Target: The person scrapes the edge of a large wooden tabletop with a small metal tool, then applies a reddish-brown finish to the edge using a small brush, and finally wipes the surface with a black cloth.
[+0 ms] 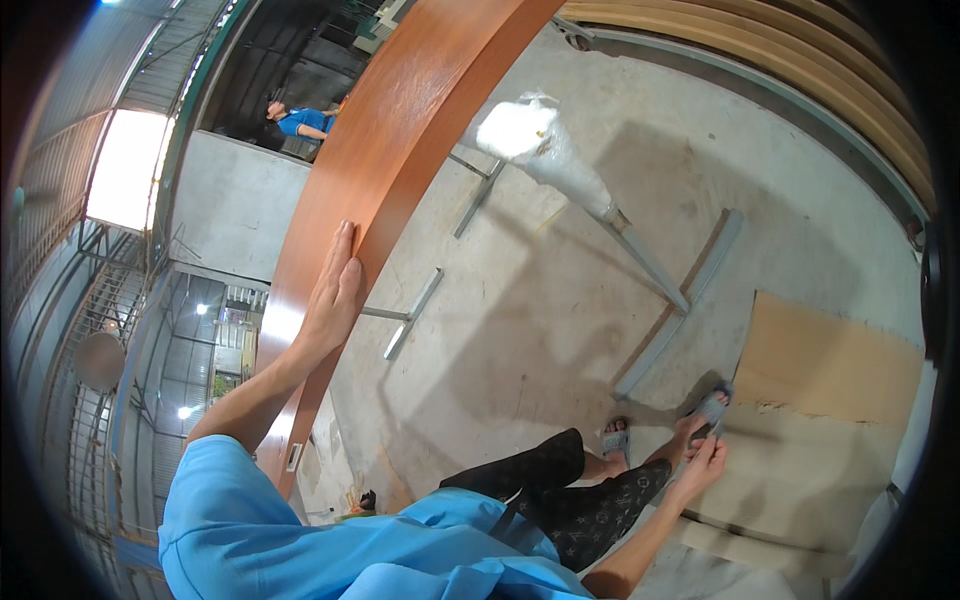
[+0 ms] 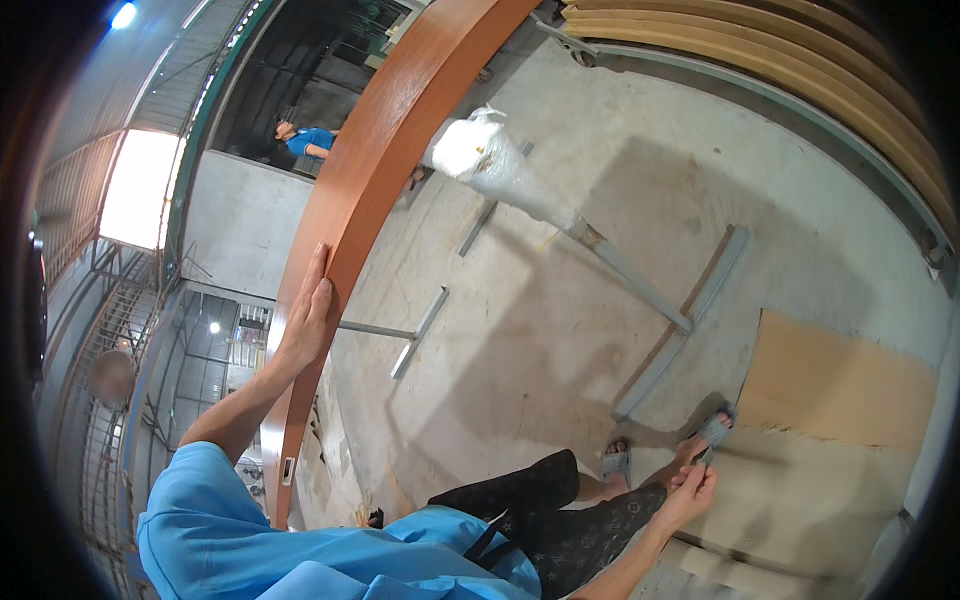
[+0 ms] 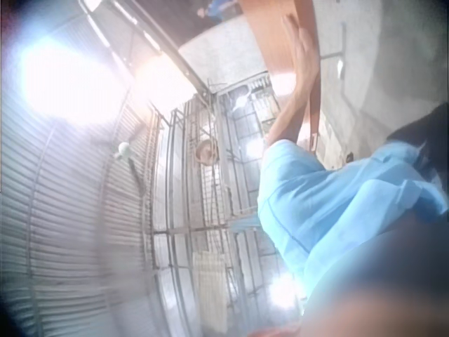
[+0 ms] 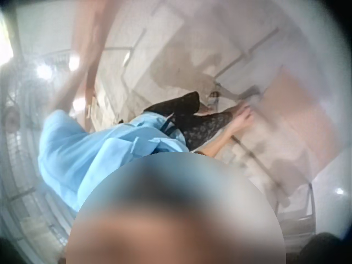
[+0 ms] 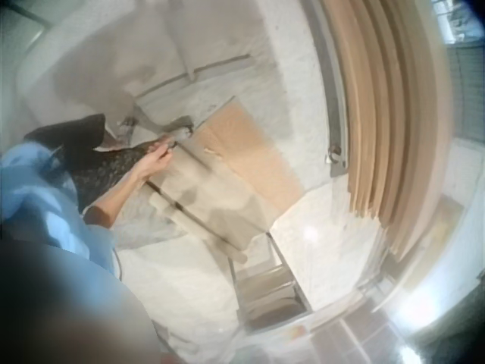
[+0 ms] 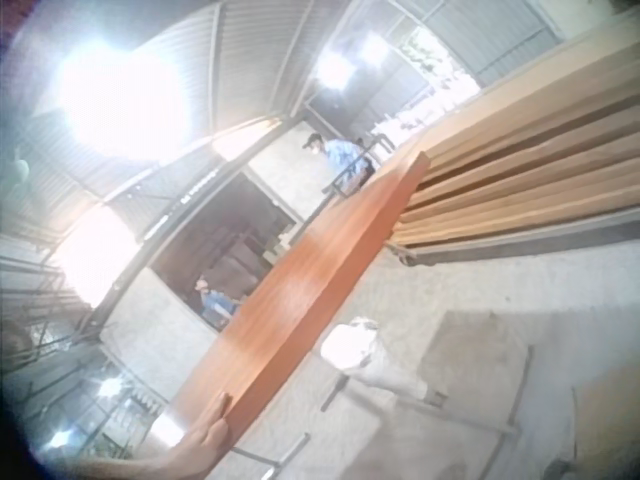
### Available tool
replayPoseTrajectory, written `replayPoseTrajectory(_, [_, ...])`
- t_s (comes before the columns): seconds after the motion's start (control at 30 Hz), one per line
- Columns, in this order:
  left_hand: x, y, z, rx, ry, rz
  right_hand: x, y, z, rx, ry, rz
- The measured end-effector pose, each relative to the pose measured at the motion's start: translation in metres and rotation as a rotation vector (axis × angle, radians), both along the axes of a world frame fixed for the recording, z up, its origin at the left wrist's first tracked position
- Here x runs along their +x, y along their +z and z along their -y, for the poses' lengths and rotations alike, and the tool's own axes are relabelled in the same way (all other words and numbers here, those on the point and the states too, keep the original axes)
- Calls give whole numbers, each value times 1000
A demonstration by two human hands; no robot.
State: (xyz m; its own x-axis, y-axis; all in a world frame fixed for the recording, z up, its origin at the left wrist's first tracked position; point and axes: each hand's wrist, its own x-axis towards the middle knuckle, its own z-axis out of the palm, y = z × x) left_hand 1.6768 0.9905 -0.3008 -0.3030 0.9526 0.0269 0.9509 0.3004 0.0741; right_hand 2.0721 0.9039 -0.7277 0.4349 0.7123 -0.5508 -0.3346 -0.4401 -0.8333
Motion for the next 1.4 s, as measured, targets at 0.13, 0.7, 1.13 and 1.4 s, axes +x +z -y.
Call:
replayPoseTrajectory(0.13, [-6,-1,16,24,-38,7,11,-3,47,-92,1,-65])
replayPoseTrajectory(0.7, [-91,11,266,137,282,-279,103,235,-127,249,91,210])
replayPoseTrajectory(1.13, [-107,-6,269,365,216,-573,-221,377,-188,826,717,337])
replayPoseTrajectory(1.4, [-106,3,273,358,203,-457,-329,380,-143,927,545,444])
